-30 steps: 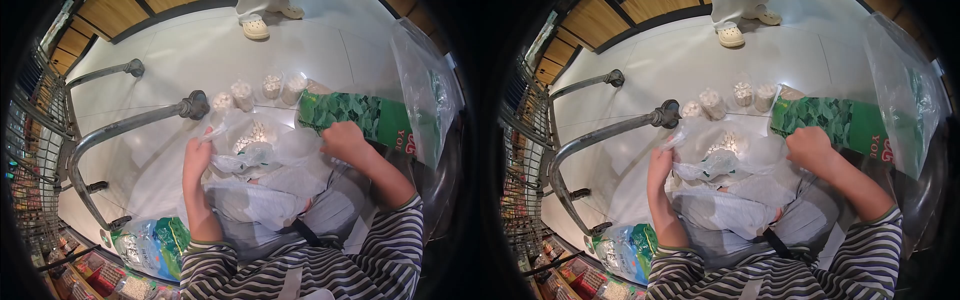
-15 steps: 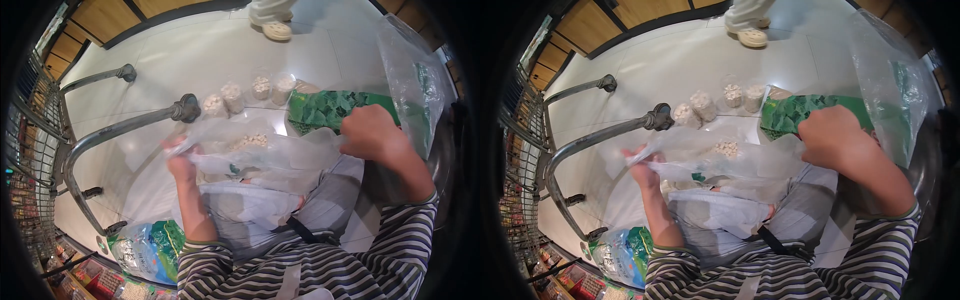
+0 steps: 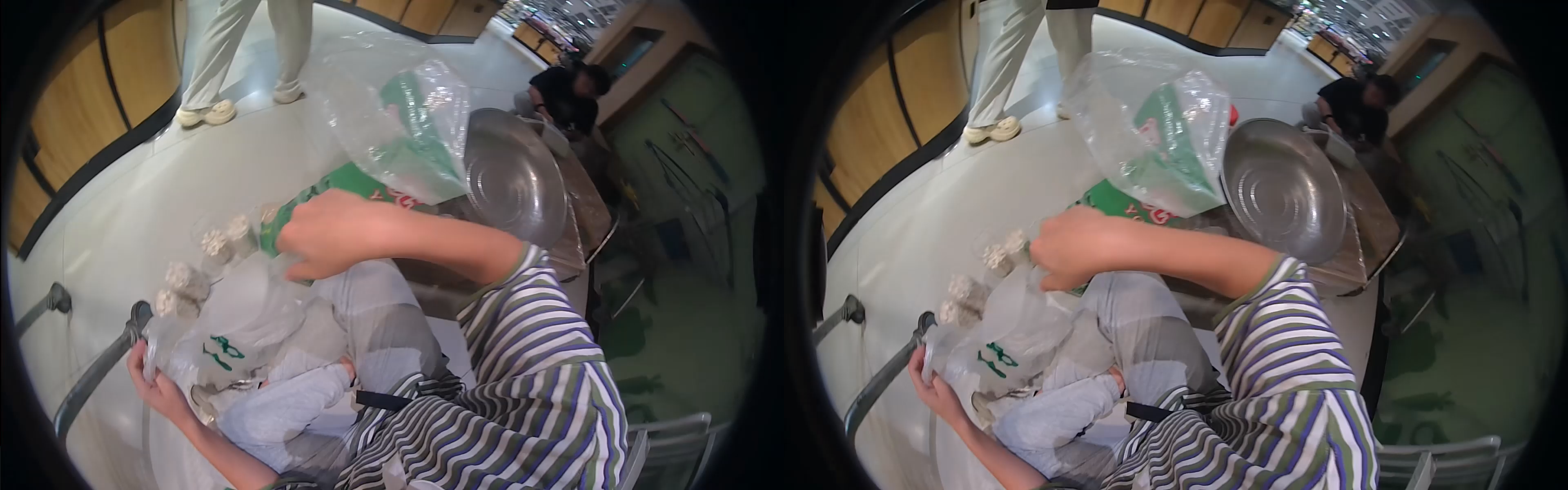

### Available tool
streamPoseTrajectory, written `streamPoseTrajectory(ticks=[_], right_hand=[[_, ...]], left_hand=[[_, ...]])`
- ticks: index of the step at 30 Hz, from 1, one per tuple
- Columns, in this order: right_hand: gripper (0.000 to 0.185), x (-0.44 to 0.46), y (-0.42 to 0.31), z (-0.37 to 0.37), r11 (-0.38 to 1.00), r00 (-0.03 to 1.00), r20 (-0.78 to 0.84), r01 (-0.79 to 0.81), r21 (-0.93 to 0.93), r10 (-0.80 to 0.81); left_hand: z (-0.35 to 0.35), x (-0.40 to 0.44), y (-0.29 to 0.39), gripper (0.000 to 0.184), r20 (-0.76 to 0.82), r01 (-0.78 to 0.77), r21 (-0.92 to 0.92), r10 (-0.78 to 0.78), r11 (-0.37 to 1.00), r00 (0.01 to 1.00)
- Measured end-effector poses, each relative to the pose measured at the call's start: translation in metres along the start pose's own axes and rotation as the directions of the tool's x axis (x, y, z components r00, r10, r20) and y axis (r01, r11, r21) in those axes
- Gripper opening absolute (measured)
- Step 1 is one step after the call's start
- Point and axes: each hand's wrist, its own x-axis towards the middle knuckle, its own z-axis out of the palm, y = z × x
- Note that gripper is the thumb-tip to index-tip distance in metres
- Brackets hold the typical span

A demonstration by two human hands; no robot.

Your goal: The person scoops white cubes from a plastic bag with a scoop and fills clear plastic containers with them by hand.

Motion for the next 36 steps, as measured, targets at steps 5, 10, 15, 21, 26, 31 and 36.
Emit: streamPoseTrajectory(ticks=[5,10,15,21,26,31,36], right_hand=[[0.041,0.025,0.021,0.08,0.888,0.992,0.083,0.048,0.456,-0.096],[0.035,0.047,0.011,0.184,0.63,0.981,-0.163,0.061,0.774,0.106],[0.025,0.07,-0.032,0.201,0.091,0.979,0.004,-0.023,0.996,0.205],[0.035,0.091,-0.032,0.257,0.85,0.88,-0.463,0.162,0.501,0.105],[0.029,0.073,-0.042,0.215,0.872,0.98,-0.098,-0.105,0.478,0.172],[0.017,0.086,-0.028,0.206,0.643,0.976,-0.03,-0.12,0.756,0.216],[0.01,0.08,-0.03,0.099,0.443,0.882,-0.336,0.17,0.88,0.329]], left_hand=[[-0.022,0.003,-0.012,0.008,0.156,0.206,-0.029,-0.199,0.978,0.968],[-0.044,0.008,-0.059,0.031,0.228,0.426,-0.606,-0.367,0.672,0.902],[-0.032,0.009,-0.04,0.04,0.076,0.459,-0.641,-0.544,0.616,0.836],[-0.019,0.011,-0.002,0.052,0.049,0.362,-0.498,-0.391,0.788,0.919],[-0.019,0.011,-0.001,0.051,-0.053,0.291,-0.463,-0.354,0.837,0.934],[-0.026,0.009,-0.006,0.052,-0.076,0.275,-0.434,-0.339,0.858,0.938],[-0.034,-0.019,0.003,0.055,-0.299,-0.132,-0.325,0.03,0.936,0.954]])
